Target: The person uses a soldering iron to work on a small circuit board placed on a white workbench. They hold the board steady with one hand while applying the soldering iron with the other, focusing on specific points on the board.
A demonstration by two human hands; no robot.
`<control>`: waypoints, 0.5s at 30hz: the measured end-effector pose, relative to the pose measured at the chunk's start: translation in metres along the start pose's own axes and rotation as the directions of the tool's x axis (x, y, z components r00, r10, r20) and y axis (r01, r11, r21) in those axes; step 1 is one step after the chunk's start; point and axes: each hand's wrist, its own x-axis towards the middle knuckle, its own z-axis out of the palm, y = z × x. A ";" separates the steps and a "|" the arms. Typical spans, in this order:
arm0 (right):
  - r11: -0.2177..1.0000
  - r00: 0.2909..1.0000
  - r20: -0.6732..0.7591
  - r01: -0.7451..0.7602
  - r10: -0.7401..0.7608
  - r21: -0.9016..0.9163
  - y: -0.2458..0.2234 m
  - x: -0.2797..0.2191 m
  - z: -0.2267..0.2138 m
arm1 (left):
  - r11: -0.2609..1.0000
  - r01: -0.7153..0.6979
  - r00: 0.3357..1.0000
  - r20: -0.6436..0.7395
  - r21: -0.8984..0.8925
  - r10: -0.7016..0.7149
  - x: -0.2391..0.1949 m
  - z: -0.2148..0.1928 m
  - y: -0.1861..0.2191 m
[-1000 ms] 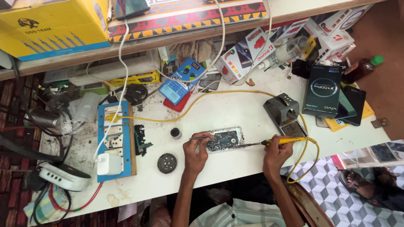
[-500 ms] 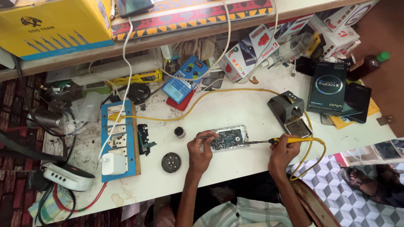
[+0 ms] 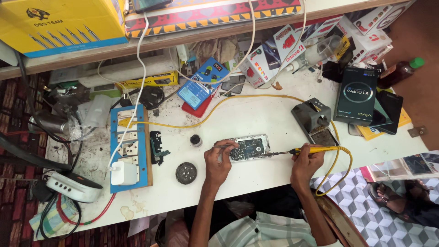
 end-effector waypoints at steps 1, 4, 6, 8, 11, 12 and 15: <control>1.000 1.000 0.004 0.006 -0.006 -0.012 0.000 0.002 0.001 | 1.000 0.000 1.000 -0.003 -0.004 0.000 0.001 0.000 0.000; 0.999 1.000 0.012 0.007 -0.007 -0.036 0.000 0.002 0.000 | 1.000 0.009 1.000 -0.001 -0.016 -0.009 0.002 0.001 0.000; 0.999 1.000 0.014 0.006 -0.006 -0.046 0.003 0.001 -0.003 | 1.000 0.008 1.000 -0.001 -0.011 -0.008 0.000 0.001 -0.001; 0.999 1.000 0.021 0.020 -0.019 -0.042 0.005 0.004 -0.002 | 1.000 -0.017 1.000 -0.013 0.006 0.017 0.003 0.001 -0.001; 1.000 0.999 -0.033 0.017 -0.018 -0.016 0.011 0.005 -0.005 | 1.000 -0.003 1.000 -0.003 -0.007 0.003 0.002 0.001 -0.001; 1.000 0.998 -0.068 0.016 -0.015 0.011 0.013 0.006 -0.005 | 1.000 0.000 1.000 -0.008 0.007 0.000 0.001 0.001 0.000; 0.997 0.991 -0.136 0.005 0.004 0.073 0.013 0.011 -0.008 | 1.000 0.005 1.000 -0.017 0.027 -0.005 0.003 0.002 0.001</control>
